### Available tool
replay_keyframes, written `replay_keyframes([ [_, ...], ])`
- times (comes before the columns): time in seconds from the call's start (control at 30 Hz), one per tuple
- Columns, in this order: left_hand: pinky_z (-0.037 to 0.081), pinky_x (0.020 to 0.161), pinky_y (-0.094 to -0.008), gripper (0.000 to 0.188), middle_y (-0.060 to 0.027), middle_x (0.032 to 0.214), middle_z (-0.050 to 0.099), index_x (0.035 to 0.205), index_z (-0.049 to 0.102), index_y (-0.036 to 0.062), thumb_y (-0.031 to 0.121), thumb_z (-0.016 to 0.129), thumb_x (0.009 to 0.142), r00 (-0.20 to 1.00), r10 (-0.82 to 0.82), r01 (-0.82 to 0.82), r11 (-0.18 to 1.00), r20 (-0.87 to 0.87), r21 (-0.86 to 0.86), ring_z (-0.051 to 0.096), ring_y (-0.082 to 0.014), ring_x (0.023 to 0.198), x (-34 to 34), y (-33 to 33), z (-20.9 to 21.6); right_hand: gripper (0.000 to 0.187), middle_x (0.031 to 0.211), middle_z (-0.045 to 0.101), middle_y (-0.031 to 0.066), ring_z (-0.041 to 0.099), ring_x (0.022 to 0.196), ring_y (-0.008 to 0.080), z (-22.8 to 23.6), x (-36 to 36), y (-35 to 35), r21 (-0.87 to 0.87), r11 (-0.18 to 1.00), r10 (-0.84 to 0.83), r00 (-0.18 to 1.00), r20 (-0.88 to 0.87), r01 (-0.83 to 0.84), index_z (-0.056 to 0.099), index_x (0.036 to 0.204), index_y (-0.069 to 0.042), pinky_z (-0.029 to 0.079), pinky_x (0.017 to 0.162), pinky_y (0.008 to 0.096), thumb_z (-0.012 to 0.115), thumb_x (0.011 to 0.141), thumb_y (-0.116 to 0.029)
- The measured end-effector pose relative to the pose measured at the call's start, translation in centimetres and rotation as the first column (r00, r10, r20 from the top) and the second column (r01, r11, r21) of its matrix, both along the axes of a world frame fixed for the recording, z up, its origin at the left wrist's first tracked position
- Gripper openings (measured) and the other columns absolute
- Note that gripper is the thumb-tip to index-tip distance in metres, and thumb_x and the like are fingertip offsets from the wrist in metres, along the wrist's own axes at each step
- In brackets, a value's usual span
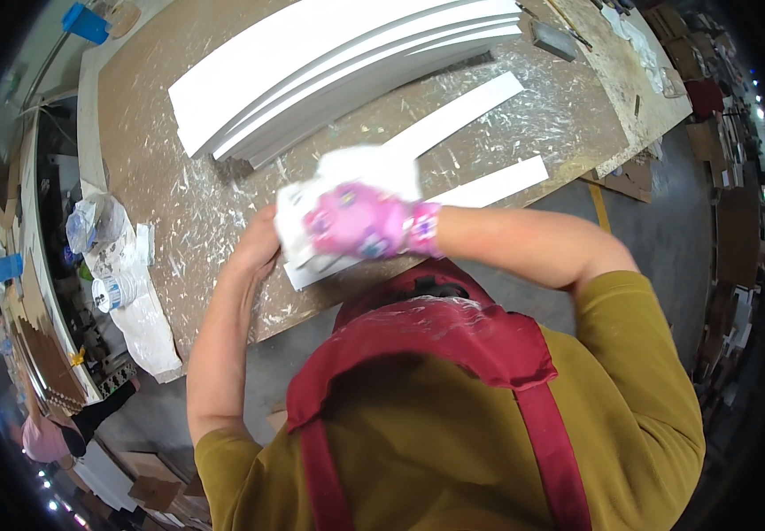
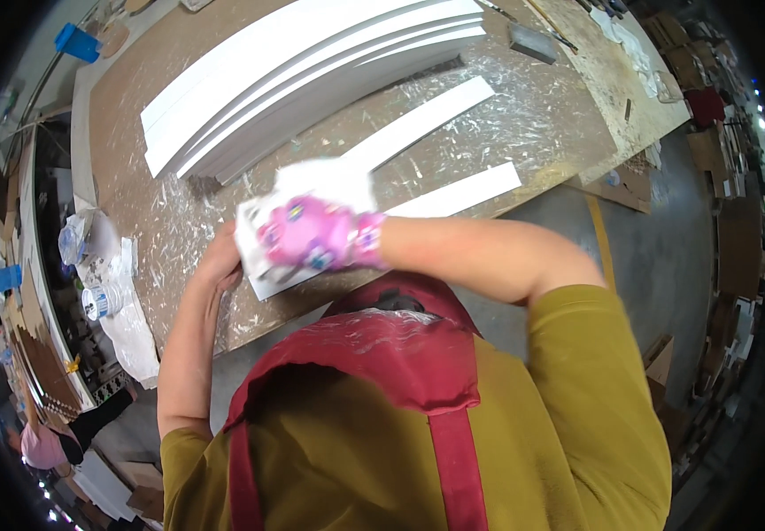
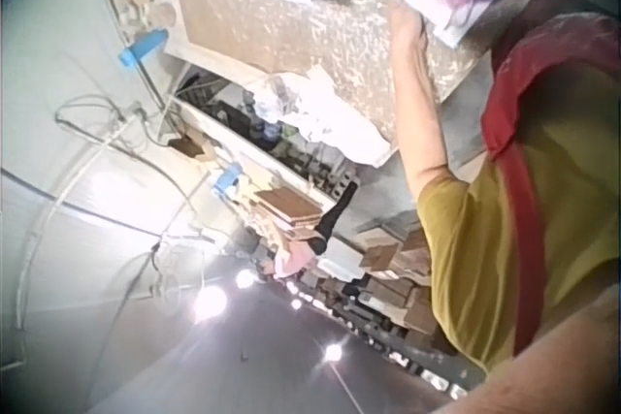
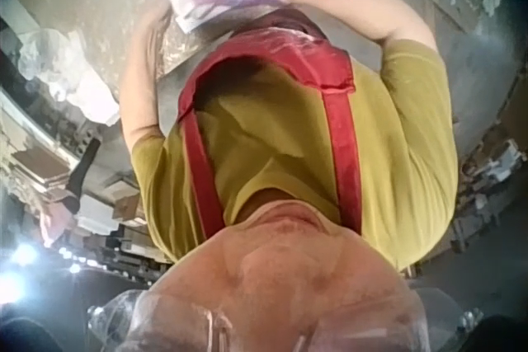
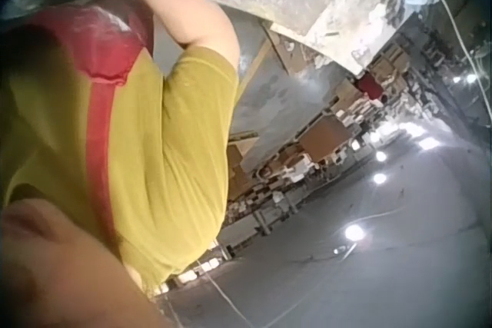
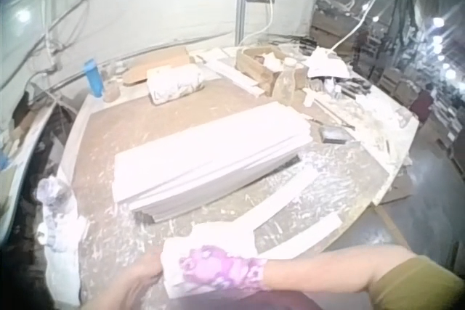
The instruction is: The person cleans white wooden strips by applying a liquid from a bottle onto a cloth and wiping the surfaces and edges of several strips one by one.
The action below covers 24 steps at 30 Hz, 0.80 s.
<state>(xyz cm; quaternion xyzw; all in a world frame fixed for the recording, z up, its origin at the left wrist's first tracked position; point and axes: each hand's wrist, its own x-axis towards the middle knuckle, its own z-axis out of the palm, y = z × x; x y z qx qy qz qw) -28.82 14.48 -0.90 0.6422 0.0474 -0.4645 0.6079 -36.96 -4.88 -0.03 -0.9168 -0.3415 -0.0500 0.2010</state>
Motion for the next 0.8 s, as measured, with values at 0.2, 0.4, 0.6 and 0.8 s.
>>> replay_keyframes([
  [0.2,0.050,0.060,-0.0281,0.036,-0.0107,0.080,0.066,0.111,0.056,-0.0014,0.029,0.048,0.095,0.956,-0.246,0.228,0.966,0.162,0.123,0.064,-0.0178,0.070,0.6,0.9,3.1,0.028,0.095,0.060,0.0114,0.060,0.087,0.0298,5.0,-1.9,-16.0,-0.283,0.899,-0.372,0.924,-0.093,0.333,0.062,0.098,-0.010,0.050,0.081,0.0403,0.054,0.071,-0.005],
  [0.4,0.041,0.094,-0.0376,0.063,-0.0163,0.121,0.050,0.128,0.046,0.0046,0.014,0.073,0.071,0.312,-0.481,0.111,0.875,0.819,0.471,0.049,-0.0307,0.112,-1.8,2.4,3.7,0.039,0.104,0.054,0.0152,0.053,0.100,0.0340,8.1,0.2,-13.6,0.003,0.956,-0.289,0.942,-0.172,0.294,0.055,0.110,-0.006,0.043,0.089,0.0408,0.054,0.071,-0.008],
  [0.6,0.044,0.089,-0.0363,0.070,-0.0154,0.116,0.054,0.132,0.041,0.0054,0.010,0.073,0.071,0.481,-0.379,0.114,0.921,0.790,0.372,0.053,-0.0290,0.106,-1.8,1.9,2.3,0.033,0.103,0.056,0.0098,0.057,0.094,0.0269,3.0,3.4,-7.0,-0.340,0.938,0.024,0.992,-0.126,-0.066,0.058,0.104,-0.014,0.050,0.084,0.0364,0.059,0.071,-0.015],
  [0.8,0.046,0.081,-0.0324,0.080,-0.0140,0.106,0.058,0.136,0.037,0.0077,0.014,0.078,0.067,0.408,-0.277,-0.016,0.950,0.870,0.310,0.056,-0.0224,0.092,-1.6,2.1,0.0,0.022,0.099,0.057,0.0028,0.058,0.088,0.0237,1.9,4.3,2.2,-0.100,0.970,0.223,0.975,0.003,-0.222,0.058,0.092,-0.016,0.049,0.076,0.0380,0.060,0.071,-0.014],
])
